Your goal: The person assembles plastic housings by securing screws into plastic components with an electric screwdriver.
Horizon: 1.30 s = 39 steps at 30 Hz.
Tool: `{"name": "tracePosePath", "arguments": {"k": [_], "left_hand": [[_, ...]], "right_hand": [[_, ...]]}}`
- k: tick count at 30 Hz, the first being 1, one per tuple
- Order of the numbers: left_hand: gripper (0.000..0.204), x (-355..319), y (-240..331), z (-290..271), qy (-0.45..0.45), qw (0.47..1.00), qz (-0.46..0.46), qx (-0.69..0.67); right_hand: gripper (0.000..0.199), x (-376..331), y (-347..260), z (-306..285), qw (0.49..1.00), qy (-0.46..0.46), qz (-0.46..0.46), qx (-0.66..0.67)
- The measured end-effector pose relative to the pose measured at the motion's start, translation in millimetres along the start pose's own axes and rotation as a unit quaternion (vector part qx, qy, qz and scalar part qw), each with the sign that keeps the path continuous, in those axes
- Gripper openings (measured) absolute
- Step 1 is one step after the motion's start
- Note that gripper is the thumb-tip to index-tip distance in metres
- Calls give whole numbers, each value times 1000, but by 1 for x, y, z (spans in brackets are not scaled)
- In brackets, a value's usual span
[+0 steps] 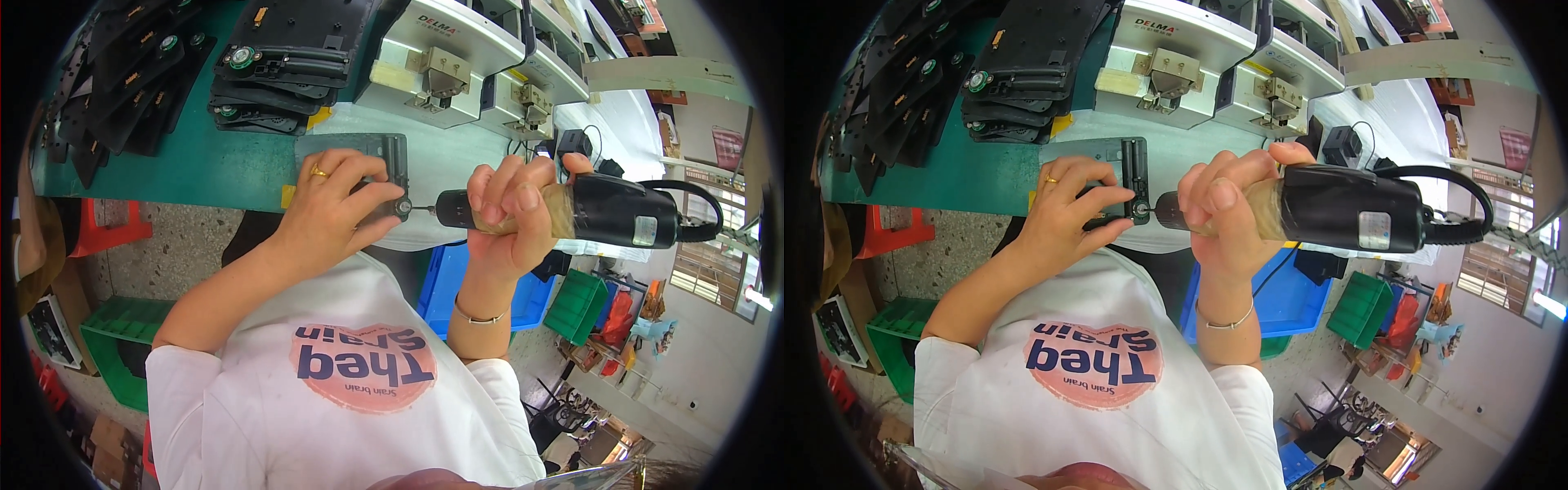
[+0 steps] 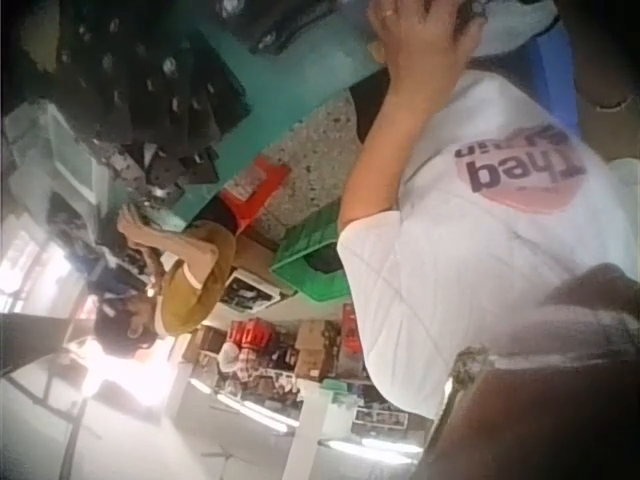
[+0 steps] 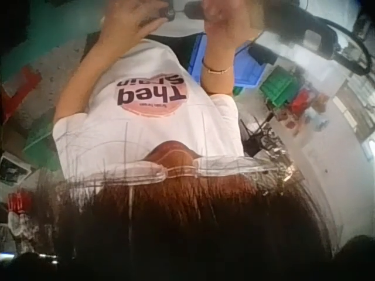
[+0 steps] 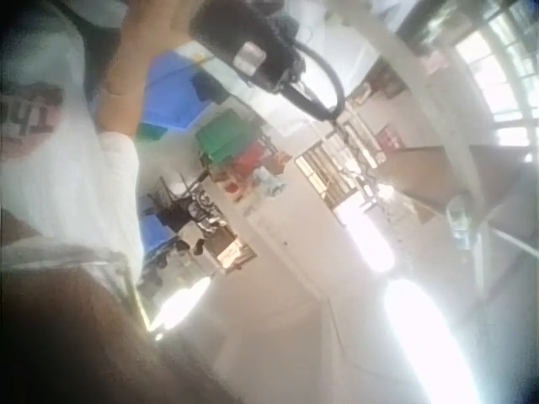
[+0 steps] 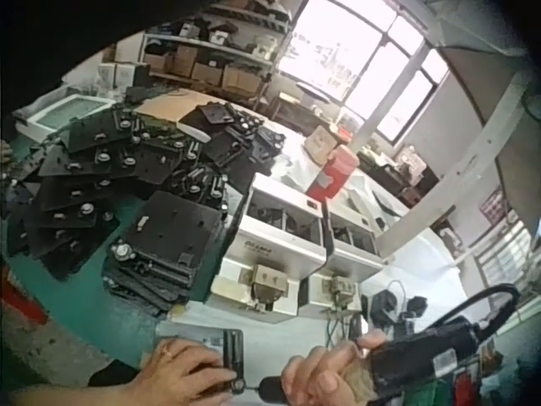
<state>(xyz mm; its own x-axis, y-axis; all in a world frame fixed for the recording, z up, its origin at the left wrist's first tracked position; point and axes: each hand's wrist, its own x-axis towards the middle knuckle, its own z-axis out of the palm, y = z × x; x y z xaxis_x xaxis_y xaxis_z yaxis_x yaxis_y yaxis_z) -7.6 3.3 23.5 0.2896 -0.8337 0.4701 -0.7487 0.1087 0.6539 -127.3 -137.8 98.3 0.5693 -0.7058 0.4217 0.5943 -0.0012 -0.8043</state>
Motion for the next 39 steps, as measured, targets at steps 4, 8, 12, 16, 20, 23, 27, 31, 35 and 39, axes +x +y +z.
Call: {"name": "tracePosePath", "arguments": {"k": [4, 8, 12, 16, 20, 23, 27, 31, 35, 39], "left_hand": [[26, 7, 5, 3, 7, 1000, -1, -6], [22, 9, 7, 5, 20, 1000, 3, -11], [18, 10, 7, 4, 20, 999, -15, -22], [16, 9, 7, 6, 21, 997, -41, -57], [17, 7, 5, 8, 10, 993, -60, -105], [17, 7, 5, 8, 5, 990, -71, -125], [15, 5, 3, 8, -7, 985, -82, -149], [19, 3, 3, 9, -12, 986, -81, -146], [26, 3, 3, 4, -17, 992, -88, -85], [33, -6, -3, 2, -10, 1000, -5, 13]], "right_hand": [[52, 0, -5, 3, 1000, 8, -8, 7], [52, 0, -4, 5, 1000, 20, -11, 7], [52, -2, -5, 7, 1000, 16, -16, -2], [53, -2, -6, 9, 1000, 5, -26, -1], [52, -1, -8, 11, 1000, 6, -24, 0], [52, -1, -9, 13, 1000, 5, -23, 6], [52, -1, -10, 13, 1000, -4, -19, 13], [51, 0, -8, 12, 1000, -24, -14, 10], [51, 1, -1, 7, 999, -22, -32, -21], [50, 1, 9, -2, 998, -2, -33, -60]]}}
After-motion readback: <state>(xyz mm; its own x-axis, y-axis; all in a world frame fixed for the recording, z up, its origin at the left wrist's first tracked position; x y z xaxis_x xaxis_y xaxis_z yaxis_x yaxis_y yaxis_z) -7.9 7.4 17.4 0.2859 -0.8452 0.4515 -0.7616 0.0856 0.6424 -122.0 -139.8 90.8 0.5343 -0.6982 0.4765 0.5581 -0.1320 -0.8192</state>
